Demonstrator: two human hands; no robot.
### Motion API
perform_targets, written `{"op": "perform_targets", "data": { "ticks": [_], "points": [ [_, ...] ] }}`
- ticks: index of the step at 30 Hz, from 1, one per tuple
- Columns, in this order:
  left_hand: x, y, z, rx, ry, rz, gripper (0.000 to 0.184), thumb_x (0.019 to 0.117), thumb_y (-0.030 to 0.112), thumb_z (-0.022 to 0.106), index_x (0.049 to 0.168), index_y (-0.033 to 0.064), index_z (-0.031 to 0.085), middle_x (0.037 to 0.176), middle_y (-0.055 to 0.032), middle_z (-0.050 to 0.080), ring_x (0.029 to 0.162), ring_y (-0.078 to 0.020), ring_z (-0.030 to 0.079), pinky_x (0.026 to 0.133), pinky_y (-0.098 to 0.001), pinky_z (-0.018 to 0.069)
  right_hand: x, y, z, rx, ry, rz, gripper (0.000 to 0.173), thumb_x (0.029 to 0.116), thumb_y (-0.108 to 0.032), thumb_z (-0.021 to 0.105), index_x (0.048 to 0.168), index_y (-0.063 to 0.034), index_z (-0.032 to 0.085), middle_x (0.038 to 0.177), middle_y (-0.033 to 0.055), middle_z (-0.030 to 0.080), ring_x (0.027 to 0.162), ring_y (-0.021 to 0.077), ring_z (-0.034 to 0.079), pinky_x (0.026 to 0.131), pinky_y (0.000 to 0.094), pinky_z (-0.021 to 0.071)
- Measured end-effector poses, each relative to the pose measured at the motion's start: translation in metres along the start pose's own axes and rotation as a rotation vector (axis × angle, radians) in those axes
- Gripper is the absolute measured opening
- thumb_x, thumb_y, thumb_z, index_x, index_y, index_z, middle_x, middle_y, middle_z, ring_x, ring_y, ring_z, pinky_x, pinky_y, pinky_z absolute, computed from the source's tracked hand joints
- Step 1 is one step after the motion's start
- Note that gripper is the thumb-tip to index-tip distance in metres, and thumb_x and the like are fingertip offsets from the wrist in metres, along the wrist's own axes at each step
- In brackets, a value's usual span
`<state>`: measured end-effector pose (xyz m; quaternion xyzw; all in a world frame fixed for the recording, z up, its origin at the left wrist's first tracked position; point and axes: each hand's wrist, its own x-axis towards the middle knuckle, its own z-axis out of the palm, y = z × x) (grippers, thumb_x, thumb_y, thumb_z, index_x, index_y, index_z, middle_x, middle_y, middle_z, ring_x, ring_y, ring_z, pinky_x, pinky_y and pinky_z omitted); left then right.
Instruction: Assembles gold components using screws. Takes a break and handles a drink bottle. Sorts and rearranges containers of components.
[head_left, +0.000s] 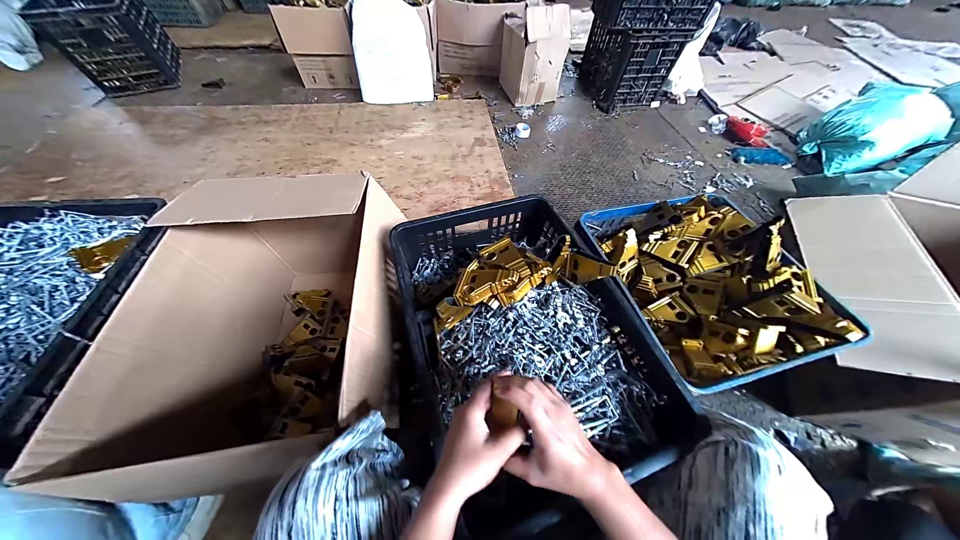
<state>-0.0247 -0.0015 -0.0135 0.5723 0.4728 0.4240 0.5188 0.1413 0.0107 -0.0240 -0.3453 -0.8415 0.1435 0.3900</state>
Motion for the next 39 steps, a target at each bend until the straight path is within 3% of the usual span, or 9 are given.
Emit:
{"op": "perform_targets", "data": {
  "ticks": [3,8,18,22,24,27,31,35,39],
  "points": [
    [0.002,-0.002,-0.005,-0.089,-0.050,-0.046,0.057,0.0801,0.013,0.075,0.133,0.0003,0.058,0.105,-0.0051,0.074,0.094,-0.0126,0.072,0.084,-0.0321,0.0612,-0.003,0.002,-0.009,0.234,-0.055,0.131,0.082,0.0811,-0.064,0.077,0.138,-0.0083,0.060,0.135,0.0104,0.066,0.126,0.0242,0.060,0.105,0.0501,0.0498],
    [0.000,-0.005,-0.005,-0.132,-0.147,0.074,0.051,0.0830,0.010,0.076,0.131,-0.0003,0.060,0.107,-0.0061,0.074,0.092,-0.0132,0.073,0.079,-0.0317,0.0625,-0.008,0.000,-0.026,0.486,0.059,0.296,0.023,0.0966,-0.018,0.067,0.113,-0.0059,0.078,0.110,0.0049,0.076,0.112,0.0144,0.066,0.103,0.0329,0.0513],
    [-0.020,-0.017,0.020,-0.084,-0.243,0.062,0.047,0.0849,0.007,0.073,0.129,-0.0023,0.062,0.106,-0.0067,0.074,0.089,-0.0100,0.072,0.080,-0.0296,0.0617,-0.050,-0.020,-0.028,0.319,0.128,0.427,0.009,0.0899,-0.013,0.072,0.092,-0.0080,0.078,0.091,-0.0016,0.075,0.093,0.0070,0.067,0.088,0.0246,0.0536],
    [-0.046,0.000,0.022,-0.089,-0.367,0.080,0.062,0.0931,0.022,0.070,0.145,-0.0027,0.047,0.133,-0.0119,0.062,0.109,-0.0112,0.066,0.094,-0.0307,0.0569,-0.066,-0.044,-0.040,0.249,0.109,0.323,0.015,0.0965,-0.018,0.067,0.094,-0.0065,0.076,0.092,0.0021,0.074,0.095,0.0099,0.066,0.091,0.0264,0.0514],
    [-0.072,0.003,0.033,-0.129,-0.284,0.067,0.062,0.1038,0.041,0.052,0.146,-0.0043,0.047,0.145,-0.0161,0.054,0.125,-0.0179,0.059,0.106,-0.0384,0.0514,-0.077,-0.058,-0.044,0.192,0.072,0.252,0.020,0.1015,-0.022,0.060,0.095,-0.0097,0.074,0.093,0.0025,0.073,0.097,0.0119,0.066,0.093,0.0283,0.0511],
    [-0.103,-0.009,0.063,-0.160,0.074,0.134,0.058,0.1119,0.038,0.027,0.125,-0.0053,0.062,0.132,-0.0156,0.064,0.127,-0.0212,0.059,0.110,-0.0406,0.0478,-0.096,-0.074,-0.031,0.080,0.045,0.173,0.018,0.1030,-0.021,0.057,0.097,-0.0170,0.074,0.096,0.0004,0.072,0.096,0.0154,0.065,0.089,0.0317,0.0523],
    [-0.125,-0.035,0.080,-0.196,0.277,0.203,0.051,0.1117,0.040,0.025,0.116,0.0078,0.065,0.118,-0.0030,0.068,0.116,-0.0124,0.062,0.105,-0.0317,0.0492,-0.108,-0.087,-0.015,-0.013,0.024,0.085,0.016,0.0973,-0.011,0.058,0.097,-0.0177,0.072,0.097,0.0005,0.071,0.096,0.0185,0.063,0.086,0.0330,0.0510],
    [-0.125,-0.039,0.074,-0.252,0.294,0.231,0.047,0.1111,0.042,0.030,0.135,0.0125,0.057,0.111,-0.0004,0.070,0.108,-0.0107,0.065,0.102,-0.0296,0.0506,-0.101,-0.092,-0.010,-0.065,0.019,0.052,0.018,0.0966,-0.008,0.056,0.095,-0.0156,0.073,0.096,0.0002,0.072,0.095,0.0178,0.063,0.086,0.0318,0.0501],
    [-0.114,-0.046,0.069,-0.311,0.329,0.233,0.048,0.1107,0.041,0.031,0.128,0.0095,0.063,0.109,-0.0020,0.071,0.105,-0.0116,0.066,0.099,-0.0300,0.0519,-0.089,-0.088,-0.001,-0.085,0.016,0.070,0.020,0.0961,-0.006,0.056,0.091,-0.0141,0.073,0.093,0.0009,0.073,0.092,0.0183,0.064,0.083,0.0318,0.0511]
  ]
}}
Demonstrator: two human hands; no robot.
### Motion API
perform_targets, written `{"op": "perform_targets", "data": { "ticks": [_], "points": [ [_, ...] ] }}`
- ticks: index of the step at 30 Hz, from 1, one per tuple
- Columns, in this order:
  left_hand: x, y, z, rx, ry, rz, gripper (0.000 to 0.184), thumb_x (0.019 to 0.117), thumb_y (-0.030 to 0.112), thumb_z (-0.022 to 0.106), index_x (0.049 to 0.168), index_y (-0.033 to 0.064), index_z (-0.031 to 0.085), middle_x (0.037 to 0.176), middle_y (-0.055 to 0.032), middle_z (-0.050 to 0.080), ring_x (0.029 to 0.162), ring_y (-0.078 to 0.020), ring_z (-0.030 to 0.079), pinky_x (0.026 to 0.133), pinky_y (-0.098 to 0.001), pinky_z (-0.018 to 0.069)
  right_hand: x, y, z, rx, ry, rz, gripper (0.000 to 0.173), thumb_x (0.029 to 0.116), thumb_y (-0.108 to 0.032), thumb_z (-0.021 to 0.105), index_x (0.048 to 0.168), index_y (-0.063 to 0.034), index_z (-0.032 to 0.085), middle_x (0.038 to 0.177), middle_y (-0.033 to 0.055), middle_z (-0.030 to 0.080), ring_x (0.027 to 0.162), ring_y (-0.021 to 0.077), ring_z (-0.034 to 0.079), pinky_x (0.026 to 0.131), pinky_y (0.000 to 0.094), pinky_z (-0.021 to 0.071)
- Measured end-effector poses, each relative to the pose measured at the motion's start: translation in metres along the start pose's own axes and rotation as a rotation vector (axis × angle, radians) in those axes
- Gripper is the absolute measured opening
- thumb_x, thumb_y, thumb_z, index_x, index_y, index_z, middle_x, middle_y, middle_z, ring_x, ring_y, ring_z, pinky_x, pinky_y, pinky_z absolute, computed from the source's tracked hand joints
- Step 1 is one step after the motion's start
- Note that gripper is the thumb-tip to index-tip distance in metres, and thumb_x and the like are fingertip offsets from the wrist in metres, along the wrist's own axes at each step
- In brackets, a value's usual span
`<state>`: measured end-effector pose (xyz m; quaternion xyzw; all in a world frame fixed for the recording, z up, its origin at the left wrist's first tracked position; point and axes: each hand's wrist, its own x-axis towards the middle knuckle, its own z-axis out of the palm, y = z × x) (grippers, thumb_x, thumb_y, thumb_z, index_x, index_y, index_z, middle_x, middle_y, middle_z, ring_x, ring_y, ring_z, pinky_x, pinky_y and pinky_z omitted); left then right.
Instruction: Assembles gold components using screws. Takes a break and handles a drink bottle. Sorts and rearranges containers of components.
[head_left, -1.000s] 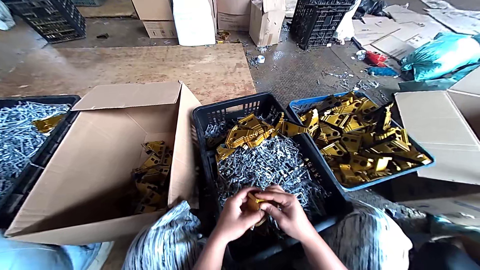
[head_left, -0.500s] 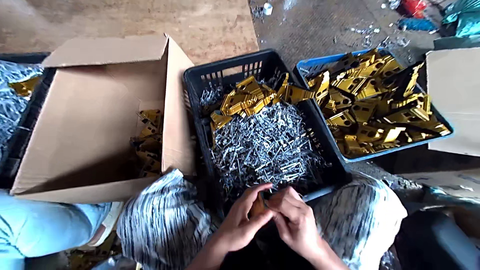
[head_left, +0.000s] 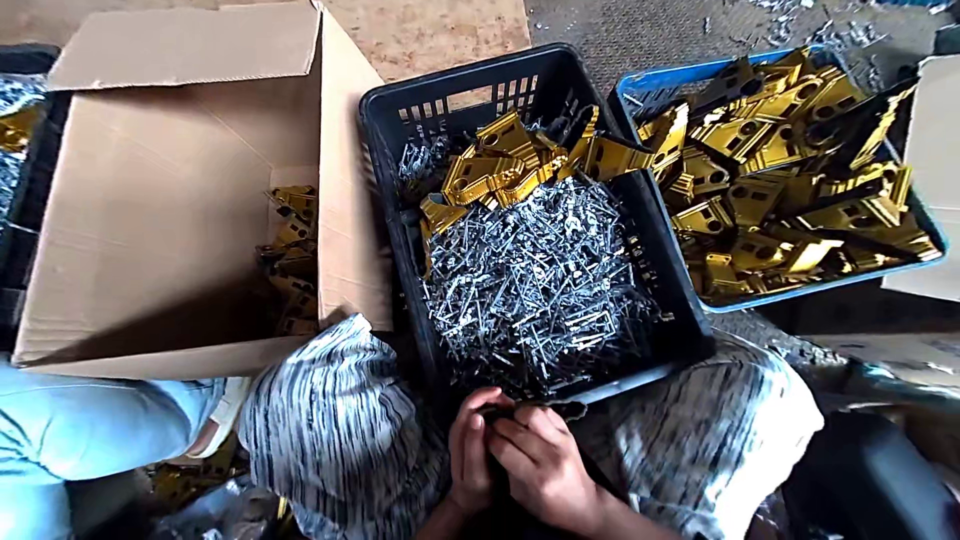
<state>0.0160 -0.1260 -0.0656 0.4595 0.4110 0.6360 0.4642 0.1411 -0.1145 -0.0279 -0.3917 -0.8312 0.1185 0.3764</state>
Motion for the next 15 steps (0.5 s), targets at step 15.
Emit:
{"op": "perform_targets", "data": {
  "ticks": [15],
  "points": [
    [-0.009,0.006,-0.004,0.019,0.053,0.004,0.052,0.1106,0.044,0.029,0.120,0.0110,0.068,0.105,-0.0004,0.072,0.101,-0.0093,0.067,0.095,-0.0270,0.0534,0.003,-0.006,0.002,-0.008,-0.031,-0.062,0.019,0.0941,-0.006,0.056,0.088,-0.0151,0.071,0.086,-0.0005,0.071,0.088,0.0174,0.063,0.078,0.0303,0.0506]
  ]
}}
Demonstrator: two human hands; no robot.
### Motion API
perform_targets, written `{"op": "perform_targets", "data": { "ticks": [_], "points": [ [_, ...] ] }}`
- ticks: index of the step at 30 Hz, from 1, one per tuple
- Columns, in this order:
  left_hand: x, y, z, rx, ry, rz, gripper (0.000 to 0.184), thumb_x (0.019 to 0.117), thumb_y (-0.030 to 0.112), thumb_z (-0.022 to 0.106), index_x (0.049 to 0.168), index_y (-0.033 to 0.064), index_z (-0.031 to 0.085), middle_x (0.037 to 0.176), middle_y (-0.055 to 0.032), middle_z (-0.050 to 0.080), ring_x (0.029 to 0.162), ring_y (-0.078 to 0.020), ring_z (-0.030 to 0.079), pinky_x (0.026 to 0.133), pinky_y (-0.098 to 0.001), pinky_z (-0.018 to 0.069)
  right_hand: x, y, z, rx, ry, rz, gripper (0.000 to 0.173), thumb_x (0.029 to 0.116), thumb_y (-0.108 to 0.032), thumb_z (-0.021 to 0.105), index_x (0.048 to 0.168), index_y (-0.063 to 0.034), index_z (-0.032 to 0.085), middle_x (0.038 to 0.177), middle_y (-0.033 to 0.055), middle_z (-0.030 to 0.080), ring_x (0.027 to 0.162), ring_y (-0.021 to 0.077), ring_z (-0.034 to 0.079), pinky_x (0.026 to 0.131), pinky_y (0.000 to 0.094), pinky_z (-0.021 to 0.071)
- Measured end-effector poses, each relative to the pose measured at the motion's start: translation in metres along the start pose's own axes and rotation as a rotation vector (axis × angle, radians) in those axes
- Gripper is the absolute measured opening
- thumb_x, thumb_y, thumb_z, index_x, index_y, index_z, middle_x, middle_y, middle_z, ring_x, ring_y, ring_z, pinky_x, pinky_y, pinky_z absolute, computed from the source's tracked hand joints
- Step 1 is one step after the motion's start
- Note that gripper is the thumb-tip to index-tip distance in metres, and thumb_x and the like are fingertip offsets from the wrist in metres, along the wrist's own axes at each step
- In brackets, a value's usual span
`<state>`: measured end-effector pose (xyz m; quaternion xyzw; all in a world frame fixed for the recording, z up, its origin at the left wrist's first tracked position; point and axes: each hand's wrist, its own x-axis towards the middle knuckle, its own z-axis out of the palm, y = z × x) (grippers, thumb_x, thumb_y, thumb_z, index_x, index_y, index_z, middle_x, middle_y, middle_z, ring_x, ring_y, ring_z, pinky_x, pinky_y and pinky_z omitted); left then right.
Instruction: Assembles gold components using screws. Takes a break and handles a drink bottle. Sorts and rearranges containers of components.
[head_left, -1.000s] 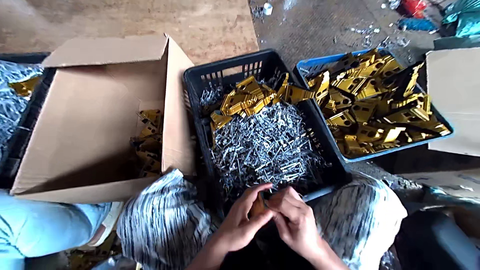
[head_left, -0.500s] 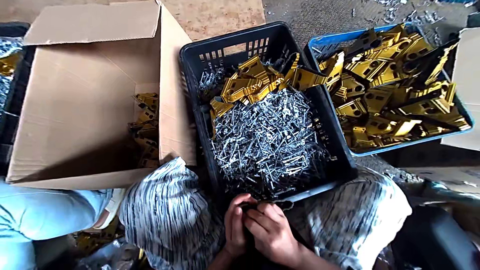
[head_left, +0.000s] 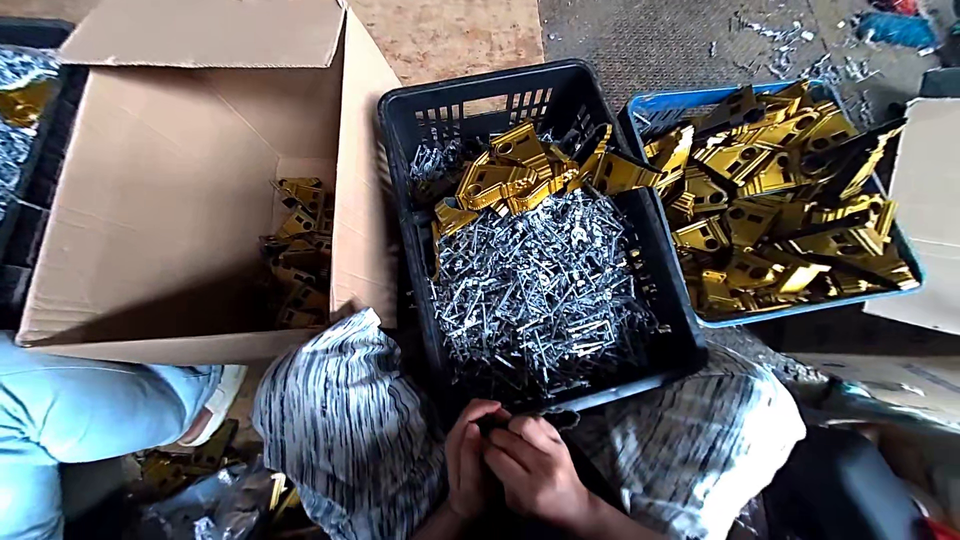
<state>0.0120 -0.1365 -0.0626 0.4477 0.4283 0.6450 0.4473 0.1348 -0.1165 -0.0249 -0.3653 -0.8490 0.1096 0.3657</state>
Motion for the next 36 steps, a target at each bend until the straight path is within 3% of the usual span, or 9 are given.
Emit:
{"op": "perform_targets", "data": {
  "ticks": [5,8,11,14,19,23,28,31,36],
  "points": [
    [0.033,0.011,-0.010,-0.028,-0.037,-0.222,0.045,0.1059,0.017,0.030,0.136,-0.0083,0.051,0.121,-0.0124,0.067,0.113,-0.0178,0.063,0.102,-0.0362,0.0512,0.031,0.019,-0.007,0.162,-0.195,0.150,0.016,0.0979,-0.017,0.062,0.094,-0.0122,0.077,0.093,0.0014,0.076,0.093,0.0205,0.069,0.085,0.0380,0.0567],
    [0.039,0.035,-0.028,0.169,-0.251,-0.234,0.075,0.1027,0.040,0.051,0.150,-0.0146,0.031,0.143,-0.0218,0.054,0.132,-0.0232,0.054,0.112,-0.0393,0.0447,0.034,0.027,-0.031,0.217,-0.203,0.175,0.020,0.1001,-0.025,0.062,0.099,-0.0134,0.079,0.097,-0.0003,0.077,0.096,0.0165,0.069,0.090,0.0331,0.0539],
    [0.019,0.055,-0.037,0.322,-0.395,-0.343,0.070,0.0837,0.039,0.081,0.137,-0.0017,0.059,0.126,-0.0076,0.070,0.117,-0.0124,0.066,0.103,-0.0358,0.0545,0.018,0.020,-0.049,0.295,-0.208,0.207,0.019,0.0995,-0.024,0.064,0.099,-0.0116,0.079,0.096,-0.0005,0.077,0.096,0.0125,0.068,0.093,0.0276,0.0526],
    [-0.003,0.050,-0.027,0.338,-0.370,-0.525,0.036,0.0846,0.027,0.081,0.113,0.0068,0.074,0.100,0.0023,0.077,0.094,-0.0032,0.071,0.088,-0.0276,0.0603,-0.004,0.016,-0.039,0.285,-0.216,0.206,0.017,0.0978,-0.022,0.065,0.097,-0.0126,0.079,0.093,-0.0009,0.076,0.094,0.0132,0.068,0.091,0.0273,0.0534],
    [-0.023,0.031,-0.022,0.087,-0.206,-0.779,0.022,0.0877,0.015,0.074,0.106,0.0033,0.074,0.093,-0.0013,0.076,0.087,-0.0073,0.072,0.084,-0.0282,0.0603,-0.003,0.019,-0.025,0.188,-0.414,0.294,0.020,0.0944,-0.031,0.069,0.094,-0.0132,0.078,0.093,-0.0001,0.076,0.096,0.0202,0.070,0.088,0.0377,0.0570],
    [-0.025,0.030,-0.017,0.011,-0.103,-0.778,0.011,0.0846,0.000,0.071,0.095,0.0026,0.074,0.084,0.0002,0.076,0.080,-0.0049,0.071,0.079,-0.0259,0.0604,0.027,0.011,0.008,-0.014,-0.386,0.283,0.036,0.1003,-0.045,0.058,0.093,-0.0154,0.077,0.094,0.0018,0.075,0.098,0.0253,0.069,0.079,0.0462,0.0557],
    [-0.035,0.027,-0.016,0.071,0.006,-0.738,0.016,0.0733,0.001,0.073,0.089,0.0033,0.070,0.077,0.0032,0.072,0.073,-0.0002,0.068,0.073,-0.0234,0.0592,0.051,-0.004,0.038,-0.141,-0.551,0.336,0.045,0.1042,-0.048,0.049,0.098,-0.0129,0.075,0.091,0.0063,0.074,0.096,0.0293,0.070,0.081,0.0501,0.0524],
    [-0.041,0.018,-0.019,0.104,0.000,-0.719,0.021,0.0717,0.002,0.075,0.092,0.0011,0.070,0.081,0.0011,0.073,0.076,-0.0002,0.069,0.076,-0.0232,0.0595,0.052,-0.008,0.041,-0.227,-0.595,0.366,0.048,0.1041,-0.051,0.047,0.094,-0.0121,0.073,0.087,0.0073,0.072,0.091,0.0315,0.070,0.074,0.0510,0.0526],
    [-0.038,0.020,-0.022,0.122,-0.091,-0.760,0.028,0.0767,0.003,0.072,0.102,-0.0069,0.068,0.091,-0.0037,0.073,0.086,-0.0018,0.067,0.085,-0.0236,0.0551,0.064,-0.010,0.034,-0.155,-0.813,0.541,0.051,0.1072,-0.050,0.042,0.109,-0.0073,0.070,0.103,0.0147,0.072,0.104,0.0378,0.069,0.077,0.0555,0.0532]
  ]
}}
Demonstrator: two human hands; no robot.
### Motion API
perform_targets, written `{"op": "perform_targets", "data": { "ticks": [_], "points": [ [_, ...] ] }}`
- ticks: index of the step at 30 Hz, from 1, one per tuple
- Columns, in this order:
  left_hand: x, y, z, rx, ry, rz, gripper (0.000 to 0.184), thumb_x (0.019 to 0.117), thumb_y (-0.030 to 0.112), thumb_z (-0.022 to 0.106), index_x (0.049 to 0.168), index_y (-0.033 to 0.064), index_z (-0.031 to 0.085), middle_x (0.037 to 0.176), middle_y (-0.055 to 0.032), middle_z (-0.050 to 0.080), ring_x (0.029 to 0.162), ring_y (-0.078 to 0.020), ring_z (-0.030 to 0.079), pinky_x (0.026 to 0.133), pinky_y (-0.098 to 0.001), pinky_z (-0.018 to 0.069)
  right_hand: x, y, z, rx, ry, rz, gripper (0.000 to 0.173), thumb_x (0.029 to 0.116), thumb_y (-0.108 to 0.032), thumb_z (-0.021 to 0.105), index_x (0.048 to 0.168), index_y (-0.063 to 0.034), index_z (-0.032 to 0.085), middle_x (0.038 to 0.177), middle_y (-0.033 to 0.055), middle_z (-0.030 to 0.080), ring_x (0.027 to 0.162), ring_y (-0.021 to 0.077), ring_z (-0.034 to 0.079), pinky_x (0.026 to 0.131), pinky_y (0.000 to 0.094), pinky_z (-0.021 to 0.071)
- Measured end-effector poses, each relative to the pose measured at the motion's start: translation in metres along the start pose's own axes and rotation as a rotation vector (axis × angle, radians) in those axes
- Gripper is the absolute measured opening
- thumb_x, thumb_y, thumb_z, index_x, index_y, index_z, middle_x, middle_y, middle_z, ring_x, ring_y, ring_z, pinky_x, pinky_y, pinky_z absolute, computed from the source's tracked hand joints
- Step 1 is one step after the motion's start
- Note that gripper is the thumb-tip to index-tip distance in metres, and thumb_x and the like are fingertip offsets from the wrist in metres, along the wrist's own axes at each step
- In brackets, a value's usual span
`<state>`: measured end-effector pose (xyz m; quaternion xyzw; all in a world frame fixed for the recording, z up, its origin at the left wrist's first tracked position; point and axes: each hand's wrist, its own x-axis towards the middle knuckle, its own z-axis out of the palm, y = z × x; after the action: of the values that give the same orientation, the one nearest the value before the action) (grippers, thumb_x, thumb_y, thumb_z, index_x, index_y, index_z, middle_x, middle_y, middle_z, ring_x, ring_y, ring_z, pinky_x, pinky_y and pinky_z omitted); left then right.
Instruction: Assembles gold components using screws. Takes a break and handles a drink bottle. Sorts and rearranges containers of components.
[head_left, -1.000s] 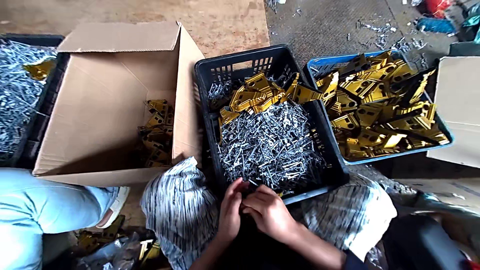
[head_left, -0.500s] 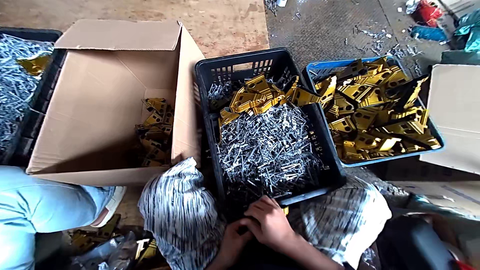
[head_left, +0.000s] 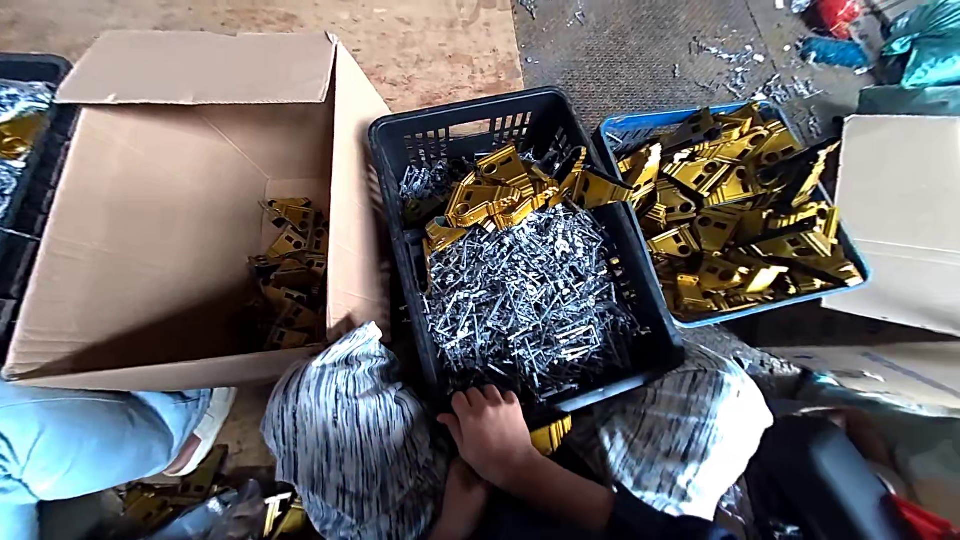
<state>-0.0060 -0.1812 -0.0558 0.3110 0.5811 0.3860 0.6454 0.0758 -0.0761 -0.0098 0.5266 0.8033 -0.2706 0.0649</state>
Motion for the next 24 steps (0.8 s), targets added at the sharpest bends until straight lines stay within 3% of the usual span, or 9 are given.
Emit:
{"op": "perform_targets", "data": {
  "ticks": [3,5,7,9,11,14,17,19,24],
  "points": [
    [0.001,0.014,0.001,0.021,-0.010,-0.062,0.012,0.0820,0.002,0.069,0.094,0.0026,0.070,0.082,0.0017,0.073,0.078,-0.0020,0.069,0.077,-0.0237,0.0585,0.010,0.004,-0.015,0.171,-0.230,0.035,0.058,0.1071,-0.055,0.039,0.126,-0.0068,0.066,0.124,0.0168,0.068,0.122,0.0378,0.061,0.098,0.0613,0.0471],
    [0.004,0.028,-0.003,0.065,-0.082,-0.135,0.012,0.0921,0.014,0.068,0.097,0.0049,0.074,0.084,0.0003,0.073,0.078,-0.0068,0.069,0.077,-0.0290,0.0586,0.016,0.018,-0.022,0.384,-0.246,-0.011,0.053,0.1073,-0.051,0.042,0.124,-0.0080,0.068,0.120,0.0158,0.070,0.118,0.0332,0.065,0.101,0.0595,0.0484],
    [0.003,0.044,-0.008,0.040,-0.101,-0.178,0.029,0.0973,0.026,0.064,0.112,0.0021,0.072,0.092,-0.0045,0.074,0.083,-0.0127,0.070,0.079,-0.0349,0.0599,0.008,0.040,-0.036,0.641,-0.070,-0.065,0.043,0.1077,-0.039,0.047,0.116,-0.0045,0.071,0.103,0.0155,0.072,0.099,0.0284,0.070,0.091,0.0542,0.0541],
    [0.001,0.063,-0.010,-0.066,-0.018,-0.175,0.032,0.1012,0.023,0.057,0.119,-0.0009,0.066,0.094,-0.0078,0.073,0.082,-0.0159,0.071,0.076,-0.0362,0.0615,-0.010,0.069,-0.059,0.753,0.184,-0.060,0.035,0.1060,-0.030,0.050,0.115,-0.0050,0.072,0.100,0.0093,0.074,0.092,0.0184,0.070,0.087,0.0443,0.0571],
    [0.008,0.085,-0.013,-0.248,0.042,-0.197,0.030,0.1083,0.021,0.044,0.125,-0.0014,0.056,0.096,-0.0119,0.072,0.080,-0.0194,0.073,0.070,-0.0358,0.0632,-0.032,0.109,-0.073,0.705,0.465,-0.038,0.029,0.1046,-0.024,0.053,0.114,-0.0050,0.072,0.101,0.0068,0.075,0.089,0.0148,0.071,0.083,0.0404,0.0595],
    [0.027,0.114,-0.016,-0.511,0.061,-0.254,0.036,0.1117,0.031,0.035,0.127,0.0063,0.057,0.099,-0.0122,0.071,0.079,-0.0204,0.073,0.068,-0.0344,0.0627,-0.071,0.172,-0.081,0.559,0.768,0.111,0.030,0.1034,-0.026,0.055,0.114,-0.0032,0.071,0.091,0.0074,0.072,0.075,0.0127,0.067,0.070,0.0372,0.0577],
    [0.043,0.129,-0.007,-0.676,0.118,-0.323,0.037,0.1092,0.039,0.037,0.119,0.0084,0.056,0.088,-0.0114,0.070,0.068,-0.0208,0.071,0.059,-0.0351,0.0626,-0.123,0.213,-0.072,0.475,0.916,0.302,0.035,0.1031,-0.028,0.052,0.111,0.0010,0.070,0.090,0.0127,0.071,0.076,0.0147,0.067,0.071,0.0368,0.0562],
    [0.049,0.131,-0.001,-0.704,0.178,-0.336,0.036,0.1079,0.041,0.039,0.120,0.0098,0.054,0.089,-0.0104,0.068,0.069,-0.0203,0.071,0.060,-0.0347,0.0626,-0.154,0.228,-0.058,0.450,1.012,0.401,0.036,0.1024,-0.029,0.052,0.106,0.0018,0.071,0.087,0.0121,0.071,0.073,0.0123,0.066,0.069,0.0334,0.0550],
    [0.062,0.140,-0.006,-0.800,0.188,-0.021,0.039,0.1083,0.047,0.037,0.123,0.0146,0.051,0.102,-0.0042,0.070,0.086,-0.0137,0.073,0.072,-0.0296,0.0629,-0.194,0.231,-0.018,0.584,1.116,0.569,0.029,0.1011,-0.023,0.056,0.102,0.0000,0.073,0.091,0.0097,0.073,0.084,0.0132,0.070,0.081,0.0365,0.0579]
  ]
}}
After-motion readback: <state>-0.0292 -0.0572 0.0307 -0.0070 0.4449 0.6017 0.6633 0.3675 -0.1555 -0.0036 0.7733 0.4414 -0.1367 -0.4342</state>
